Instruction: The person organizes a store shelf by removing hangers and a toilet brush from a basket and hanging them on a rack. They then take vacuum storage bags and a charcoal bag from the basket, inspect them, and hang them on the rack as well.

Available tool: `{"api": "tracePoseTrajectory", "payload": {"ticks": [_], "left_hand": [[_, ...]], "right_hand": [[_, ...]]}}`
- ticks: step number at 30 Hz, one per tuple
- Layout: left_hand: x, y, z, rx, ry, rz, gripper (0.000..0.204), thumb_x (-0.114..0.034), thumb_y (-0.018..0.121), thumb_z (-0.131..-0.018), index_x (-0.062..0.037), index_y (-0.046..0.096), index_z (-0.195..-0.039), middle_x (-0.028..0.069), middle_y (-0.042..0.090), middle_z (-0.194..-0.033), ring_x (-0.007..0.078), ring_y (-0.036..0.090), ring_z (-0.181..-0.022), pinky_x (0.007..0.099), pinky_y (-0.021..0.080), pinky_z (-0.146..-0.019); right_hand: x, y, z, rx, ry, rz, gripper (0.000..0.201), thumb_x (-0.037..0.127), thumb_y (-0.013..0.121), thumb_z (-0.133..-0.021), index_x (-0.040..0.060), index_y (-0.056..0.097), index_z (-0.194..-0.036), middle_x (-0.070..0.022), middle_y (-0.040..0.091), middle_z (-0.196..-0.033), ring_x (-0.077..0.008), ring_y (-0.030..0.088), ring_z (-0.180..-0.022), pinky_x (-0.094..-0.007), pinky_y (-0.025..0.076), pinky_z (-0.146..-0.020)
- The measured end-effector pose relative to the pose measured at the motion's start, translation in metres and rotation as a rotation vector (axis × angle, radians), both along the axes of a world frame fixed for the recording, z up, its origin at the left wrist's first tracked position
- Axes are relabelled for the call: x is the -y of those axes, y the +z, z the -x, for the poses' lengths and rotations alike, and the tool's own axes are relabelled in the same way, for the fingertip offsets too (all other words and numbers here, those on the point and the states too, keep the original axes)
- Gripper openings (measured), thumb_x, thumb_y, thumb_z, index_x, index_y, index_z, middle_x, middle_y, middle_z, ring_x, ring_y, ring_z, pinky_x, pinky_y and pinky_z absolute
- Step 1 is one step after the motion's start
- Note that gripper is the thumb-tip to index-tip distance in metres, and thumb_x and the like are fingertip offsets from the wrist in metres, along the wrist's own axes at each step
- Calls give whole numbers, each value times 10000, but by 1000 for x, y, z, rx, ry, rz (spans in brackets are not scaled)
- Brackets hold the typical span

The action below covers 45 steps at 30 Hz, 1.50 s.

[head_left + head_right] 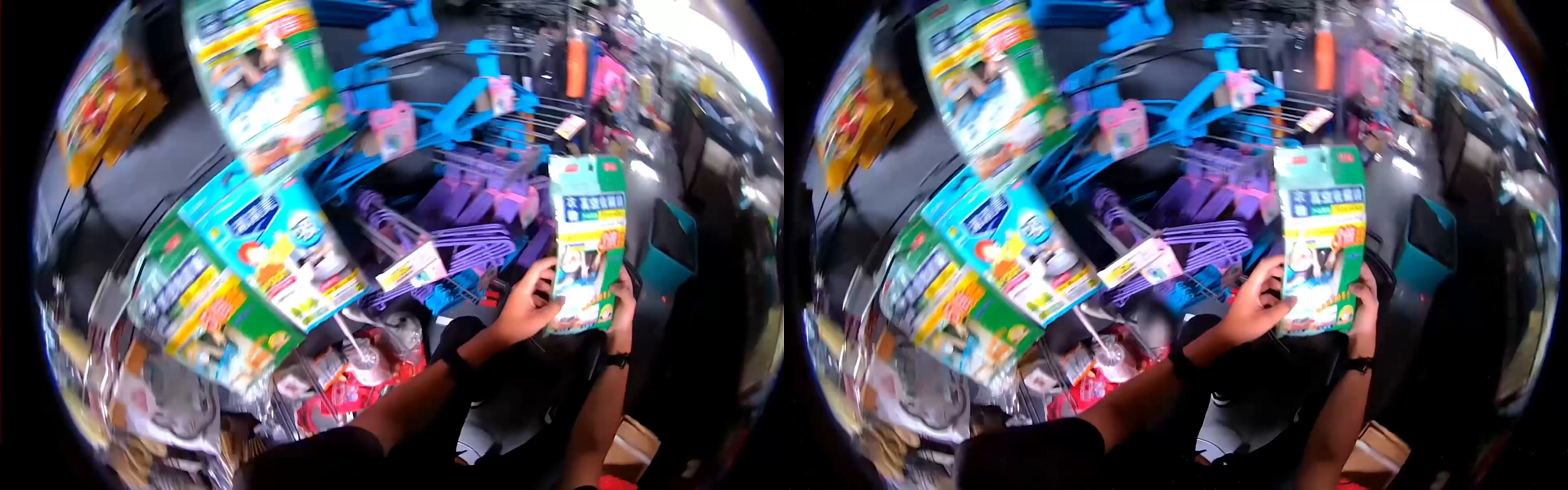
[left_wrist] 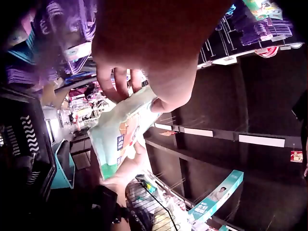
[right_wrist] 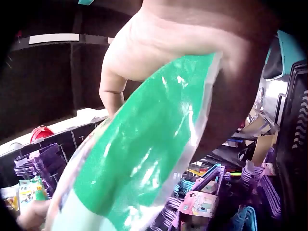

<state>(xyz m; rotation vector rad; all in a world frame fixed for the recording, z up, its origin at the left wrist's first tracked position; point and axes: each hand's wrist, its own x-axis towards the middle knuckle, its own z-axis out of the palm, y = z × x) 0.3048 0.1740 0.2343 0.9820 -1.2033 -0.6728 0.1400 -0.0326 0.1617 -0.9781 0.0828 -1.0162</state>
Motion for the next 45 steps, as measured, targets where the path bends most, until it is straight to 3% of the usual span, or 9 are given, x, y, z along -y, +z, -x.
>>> {"api": "tracePoseTrajectory", "payload": {"ticks": [3,8,9,15,19,24,29,37,45], "left_hand": [[-23,12,10,34,101,2,651,28,711,-888,-73,403,-1454,32,532,-1138,95,539,-933,232,485,-711],[-89,33,11,153,228,21,625,-3,725,-887,-63,434,-1437,45,559,-1194,126,567,-1002,247,500,-753],[-106,38,10,238,314,83,643,-17,737,-864,-62,451,-1438,58,546,-1124,128,578,-912,258,513,-689],[-250,57,-8,299,570,189,652,5,742,-850,-8,432,-1424,154,535,-1357,253,568,-1264,397,503,-991],[-333,63,-7,399,714,201,661,19,679,-879,5,338,-1445,186,486,-1389,270,538,-1285,413,411,-1104],[-408,65,-7,201,850,160,682,-10,624,-865,-15,288,-1459,154,451,-1410,257,447,-1333,421,333,-1140],[-456,65,-20,104,1129,159,634,12,615,-852,4,347,-1427,173,518,-1374,251,506,-1286,394,363,-1118],[-494,68,-26,249,1228,240,549,-79,642,-932,28,369,-1397,206,538,-1320,267,549,-1223,403,401,-1083],[-511,51,-32,521,1247,316,518,-43,643,-876,52,401,-1324,223,548,-1240,301,559,-1152,414,412,-1038]], "right_hand": [[-26,31,-8,33,150,-2,591,135,578,-782,-31,560,-1349,-135,647,-1262,-254,625,-1138,-368,479,-1028],[-59,61,-15,-12,213,140,534,103,680,-786,-32,578,-1292,-100,661,-1192,-202,633,-1094,-320,492,-981],[-67,66,-18,-46,252,199,522,110,686,-792,-30,582,-1284,-96,662,-1186,-196,633,-1084,-318,492,-976],[-206,145,-53,-131,360,469,326,44,694,-851,-16,600,-1157,-57,642,-1106,-117,602,-1050,-272,472,-932],[-284,178,-70,-222,489,543,212,29,700,-863,-9,620,-1055,-30,639,-1022,-101,598,-955,-269,473,-867],[-353,171,-114,-255,558,698,155,64,723,-870,5,608,-955,-8,612,-852,-72,562,-802,-242,447,-729],[-421,184,-151,-212,468,809,223,96,715,-893,1,580,-1043,-42,652,-887,-73,586,-796,-273,478,-711],[-491,217,-189,9,455,668,210,128,649,-986,-33,568,-1091,-74,687,-965,-67,593,-865,-259,494,-747],[-504,214,-186,21,538,594,239,114,635,-996,-24,559,-1176,-35,649,-1079,-54,580,-961,-257,494,-830]]}}
